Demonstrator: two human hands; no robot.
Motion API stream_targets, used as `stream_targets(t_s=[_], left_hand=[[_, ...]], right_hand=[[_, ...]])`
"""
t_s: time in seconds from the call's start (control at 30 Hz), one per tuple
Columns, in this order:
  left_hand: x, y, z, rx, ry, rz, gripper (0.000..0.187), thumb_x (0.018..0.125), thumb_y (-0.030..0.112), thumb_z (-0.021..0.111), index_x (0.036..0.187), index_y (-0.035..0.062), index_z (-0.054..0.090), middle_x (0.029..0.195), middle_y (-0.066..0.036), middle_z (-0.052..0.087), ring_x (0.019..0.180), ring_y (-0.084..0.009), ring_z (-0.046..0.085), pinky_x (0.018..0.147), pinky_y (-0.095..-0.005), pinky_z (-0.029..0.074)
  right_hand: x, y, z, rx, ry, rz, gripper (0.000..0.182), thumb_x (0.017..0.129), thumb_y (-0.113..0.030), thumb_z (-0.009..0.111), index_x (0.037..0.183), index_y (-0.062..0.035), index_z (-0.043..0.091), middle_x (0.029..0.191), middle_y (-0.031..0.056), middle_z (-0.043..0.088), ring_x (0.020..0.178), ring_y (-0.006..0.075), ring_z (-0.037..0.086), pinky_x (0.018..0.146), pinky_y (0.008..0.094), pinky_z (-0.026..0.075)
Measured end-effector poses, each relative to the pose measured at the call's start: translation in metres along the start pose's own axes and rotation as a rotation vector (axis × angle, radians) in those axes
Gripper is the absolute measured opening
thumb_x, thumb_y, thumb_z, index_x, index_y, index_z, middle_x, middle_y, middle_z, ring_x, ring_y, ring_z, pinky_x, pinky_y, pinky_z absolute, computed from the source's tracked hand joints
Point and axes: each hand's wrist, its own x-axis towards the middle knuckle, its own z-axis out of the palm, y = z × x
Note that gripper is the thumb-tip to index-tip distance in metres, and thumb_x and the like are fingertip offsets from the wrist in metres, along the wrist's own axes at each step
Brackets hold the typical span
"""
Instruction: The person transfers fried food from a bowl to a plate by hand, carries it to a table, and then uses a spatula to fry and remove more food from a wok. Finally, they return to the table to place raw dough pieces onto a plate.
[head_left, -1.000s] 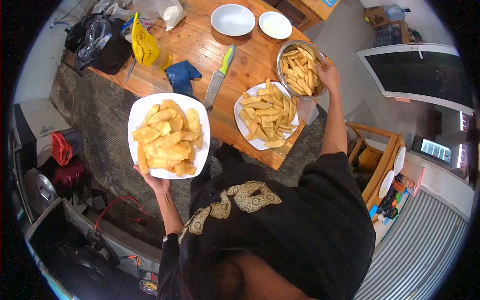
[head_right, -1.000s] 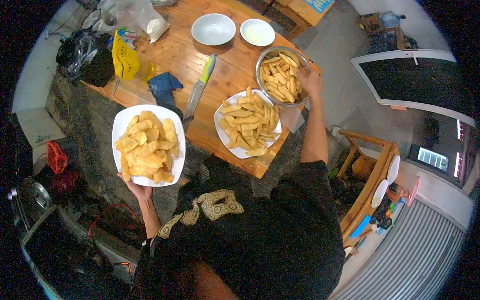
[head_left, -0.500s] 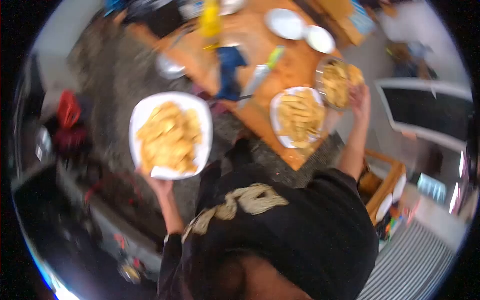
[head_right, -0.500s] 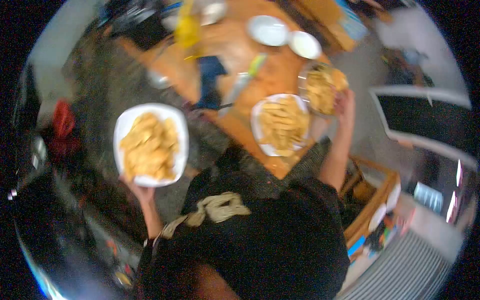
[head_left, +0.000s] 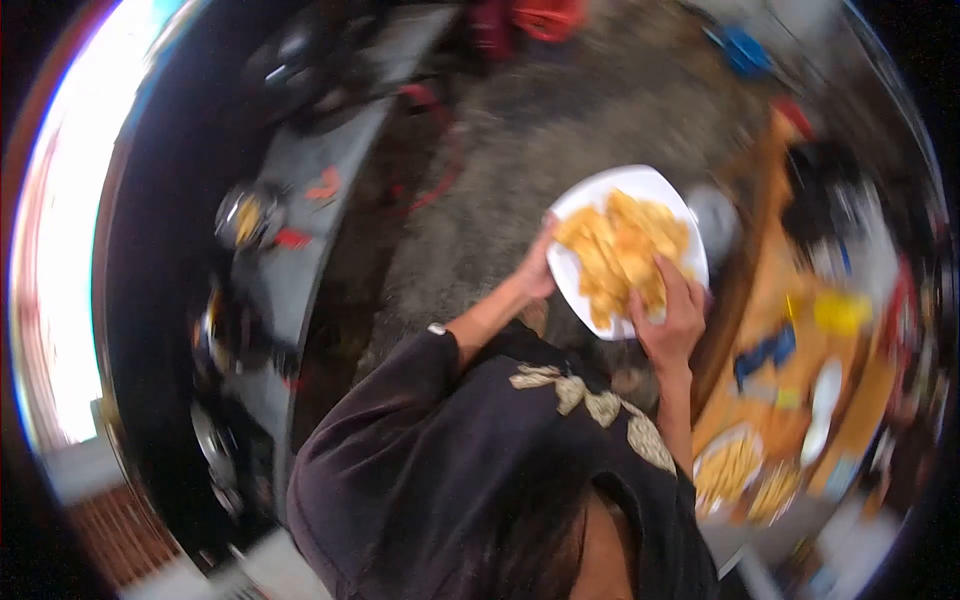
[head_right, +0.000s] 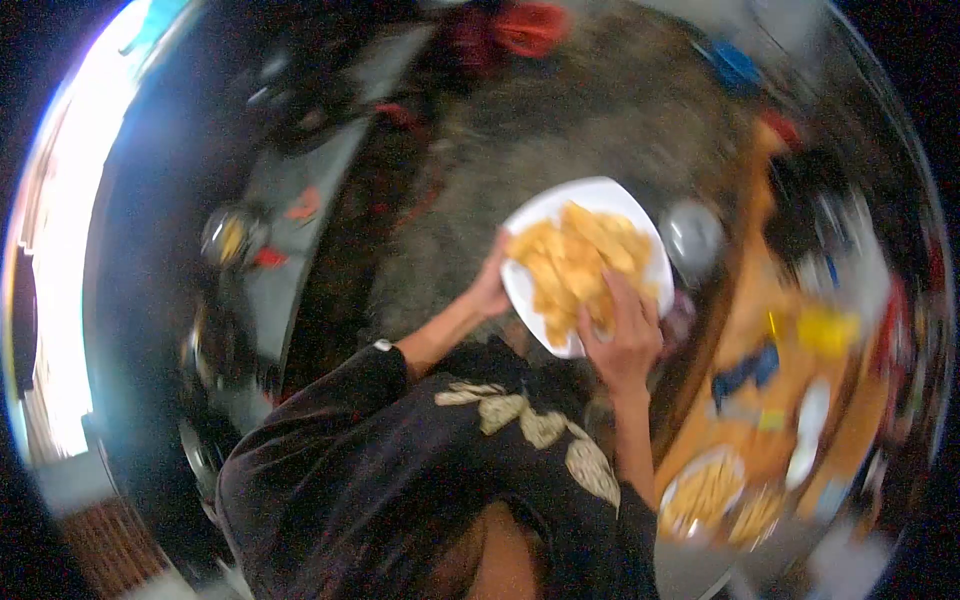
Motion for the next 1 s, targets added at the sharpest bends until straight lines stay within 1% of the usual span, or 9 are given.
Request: stream_targets(t_s=[0.1, 0.13, 0.3, 0.4, 0.5, 0.7, 0.83, 0.97, 1.0], left_hand=[[-0.010, 0.014, -0.039, -0.045, 0.099, 0.130, 0.072, 0.087, 0.062, 0.045, 0.136, 0.0085, 0.040, 0.134, -0.009, 0.048, 0.121, -0.0224, 0.048, 0.101, -0.0385, 0.040], [-0.055, -0.013, 0.038, 0.007, 0.131, 0.169, 0.071, 0.088, 0.062, 0.044, 0.135, 0.0084, 0.040, 0.135, -0.009, 0.048, 0.121, -0.0222, 0.048, 0.101, -0.0382, 0.040], [-0.122, -0.018, 0.052, -0.066, 0.245, 0.497, 0.070, 0.093, 0.058, 0.037, 0.140, 0.0071, 0.033, 0.140, -0.010, 0.042, 0.127, -0.0222, 0.043, 0.106, -0.0377, 0.035], [-0.156, -0.039, 0.059, -0.076, 0.357, 0.682, 0.075, 0.089, 0.064, 0.037, 0.141, 0.0096, 0.032, 0.141, -0.010, 0.040, 0.127, -0.0249, 0.043, 0.106, -0.0429, 0.035], [-0.159, -0.061, 0.057, -0.186, 0.459, 0.898, 0.074, 0.089, 0.062, 0.040, 0.140, 0.0079, 0.034, 0.140, -0.009, 0.041, 0.127, -0.0237, 0.042, 0.106, -0.0413, 0.034], [-0.119, -0.079, 0.129, -0.272, 0.541, 1.233, 0.073, 0.089, 0.061, 0.043, 0.138, 0.0068, 0.037, 0.139, -0.009, 0.043, 0.125, -0.0222, 0.044, 0.106, -0.0390, 0.034], [-0.088, -0.095, 0.107, -0.374, 0.638, 1.402, 0.078, 0.089, 0.064, 0.037, 0.140, 0.0056, 0.033, 0.140, -0.012, 0.041, 0.126, -0.0250, 0.043, 0.106, -0.0407, 0.034], [-0.073, -0.109, 0.108, -0.414, 0.951, 1.620, 0.086, 0.085, 0.071, 0.034, 0.139, 0.0044, 0.033, 0.138, -0.014, 0.043, 0.124, -0.0270, 0.045, 0.105, -0.0425, 0.037], [-0.068, -0.113, 0.110, -0.474, 1.021, 1.664, 0.084, 0.086, 0.069, 0.033, 0.139, 0.0035, 0.033, 0.138, -0.015, 0.043, 0.124, -0.0274, 0.046, 0.104, -0.0425, 0.038]], right_hand=[[0.033, -0.006, 0.055, 0.074, -0.184, -0.231, 0.048, 0.069, -0.015, 0.074, 0.115, -0.0082, 0.061, 0.115, 0.0080, 0.062, 0.090, 0.0274, 0.058, 0.079, 0.0342, 0.049], [0.013, 0.000, -0.020, 0.151, -0.176, -0.249, 0.047, 0.068, -0.013, 0.074, 0.113, -0.0091, 0.062, 0.114, 0.0072, 0.063, 0.089, 0.0267, 0.057, 0.079, 0.0337, 0.048], [0.051, -0.027, -0.035, 0.449, -0.170, -0.498, 0.034, 0.071, -0.013, 0.072, 0.103, -0.0057, 0.065, 0.102, 0.0085, 0.064, 0.075, 0.0234, 0.054, 0.067, 0.0308, 0.047], [0.045, 0.046, 0.013, 0.661, -0.103, -0.411, 0.024, 0.081, -0.011, 0.067, 0.103, -0.0036, 0.063, 0.086, 0.0086, 0.059, 0.063, 0.0171, 0.050, 0.058, 0.0258, 0.041], [0.093, 0.053, 0.031, 0.882, -0.123, 0.095, 0.013, 0.091, -0.012, 0.058, 0.098, -0.0014, 0.057, 0.069, 0.0018, 0.050, 0.059, 0.0091, 0.043, 0.053, 0.0217, 0.035], [0.201, 0.221, 0.122, 0.429, -0.490, -0.215, 0.020, 0.090, -0.012, 0.058, 0.105, -0.0001, 0.052, 0.065, 0.0029, 0.045, 0.056, 0.0123, 0.040, 0.052, 0.0269, 0.034], [0.220, 0.228, 0.241, 0.482, -0.632, -0.270, 0.009, 0.085, -0.006, 0.058, 0.086, 0.0010, 0.054, 0.062, 0.0061, 0.045, 0.053, 0.0173, 0.040, 0.054, 0.0312, 0.037], [0.244, 0.255, 0.388, 0.002, -1.078, -1.156, 0.027, 0.082, -0.011, 0.055, 0.106, 0.0000, 0.055, 0.076, 0.0165, 0.059, 0.062, 0.0246, 0.056, 0.060, 0.0380, 0.046], [0.234, 0.249, 0.391, -0.004, -1.353, -1.137, 0.025, 0.082, -0.013, 0.055, 0.104, -0.0002, 0.056, 0.075, 0.0159, 0.060, 0.061, 0.0241, 0.057, 0.060, 0.0376, 0.046]])
